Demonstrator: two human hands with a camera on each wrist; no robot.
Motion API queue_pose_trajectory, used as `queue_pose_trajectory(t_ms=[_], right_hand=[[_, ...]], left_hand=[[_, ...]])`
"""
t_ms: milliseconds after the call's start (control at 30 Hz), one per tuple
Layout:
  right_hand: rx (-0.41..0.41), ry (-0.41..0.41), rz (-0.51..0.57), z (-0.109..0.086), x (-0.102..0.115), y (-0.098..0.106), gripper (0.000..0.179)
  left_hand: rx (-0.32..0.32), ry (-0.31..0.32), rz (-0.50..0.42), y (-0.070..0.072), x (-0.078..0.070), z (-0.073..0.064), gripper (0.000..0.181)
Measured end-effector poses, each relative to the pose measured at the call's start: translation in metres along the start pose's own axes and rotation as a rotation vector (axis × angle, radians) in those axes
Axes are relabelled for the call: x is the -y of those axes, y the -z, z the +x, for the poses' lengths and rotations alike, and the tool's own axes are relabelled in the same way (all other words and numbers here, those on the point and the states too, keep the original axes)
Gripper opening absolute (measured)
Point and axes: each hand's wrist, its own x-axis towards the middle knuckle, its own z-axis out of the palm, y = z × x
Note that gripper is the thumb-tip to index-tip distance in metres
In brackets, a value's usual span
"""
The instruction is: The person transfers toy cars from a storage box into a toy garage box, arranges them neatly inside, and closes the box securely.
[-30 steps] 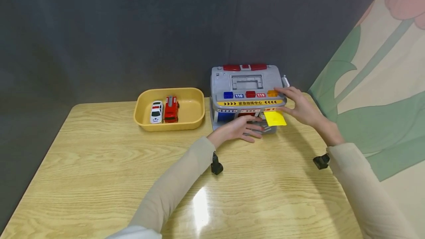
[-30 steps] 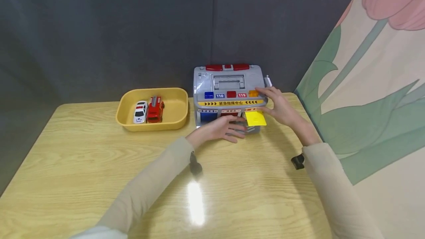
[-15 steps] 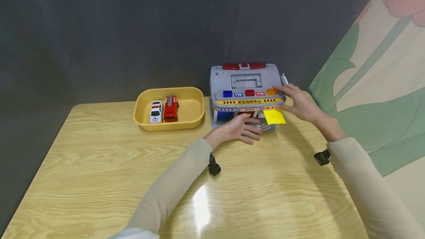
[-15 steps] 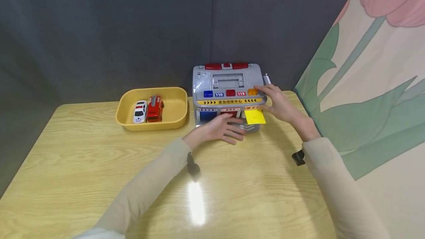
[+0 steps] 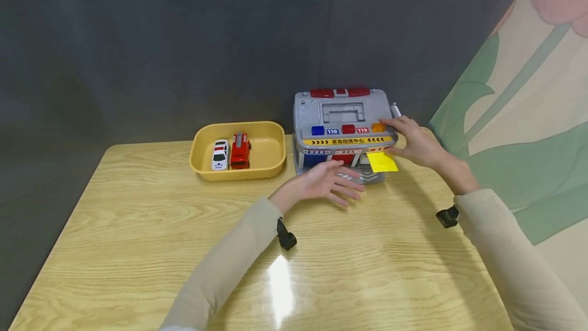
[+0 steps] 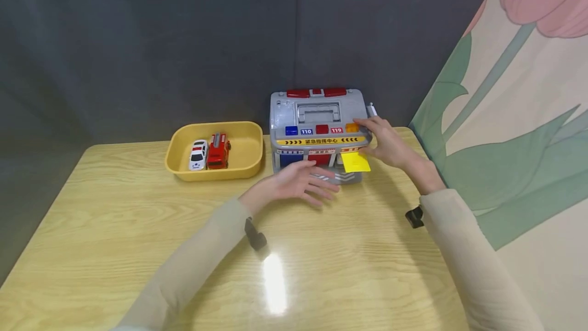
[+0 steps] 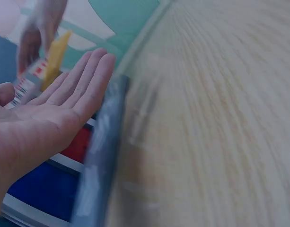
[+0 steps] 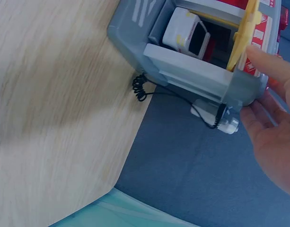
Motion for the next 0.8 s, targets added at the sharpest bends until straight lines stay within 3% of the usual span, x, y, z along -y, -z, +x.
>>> queue_pose_trajectory(t_ms=[133, 267, 367, 533, 600, 667, 733, 800], right_hand=[[0.07, -0.048, -0.037, 0.003, 0.005, 0.001, 0.08], [0.117, -0.057, -0.062, 0.007, 0.012, 0.001, 0.085], [0.142, -0.061, -0.066, 0.01, 0.018, 0.002, 0.086], [0.142, -0.067, -0.107, 0.011, 0.022, 0.002, 0.087], [0.128, -0.067, -0.135, 0.012, 0.023, 0.0, 0.086], [0.116, -0.064, -0.167, 0.013, 0.023, -0.002, 0.086], [0.104, -0.062, -0.195, 0.013, 0.023, -0.005, 0.086], [0.088, -0.054, -0.226, 0.013, 0.023, -0.009, 0.087]], left_hand=[[-0.037, -0.048, 0.106, -0.017, -0.009, -0.01, 0.058], [-0.191, -0.131, 0.305, -0.034, -0.021, -0.019, 0.047], [-0.332, -0.255, 0.577, -0.043, -0.029, -0.023, 0.04], [-0.612, -0.572, 1.117, -0.049, -0.041, -0.026, 0.029], [-0.759, -0.625, 1.32, -0.047, -0.046, -0.029, 0.033], [-0.891, -0.598, 1.497, -0.042, -0.051, -0.032, 0.044], [-0.989, -0.495, 1.645, -0.035, -0.055, -0.035, 0.061], [-1.035, -0.383, 1.729, -0.027, -0.056, -0.038, 0.077]])
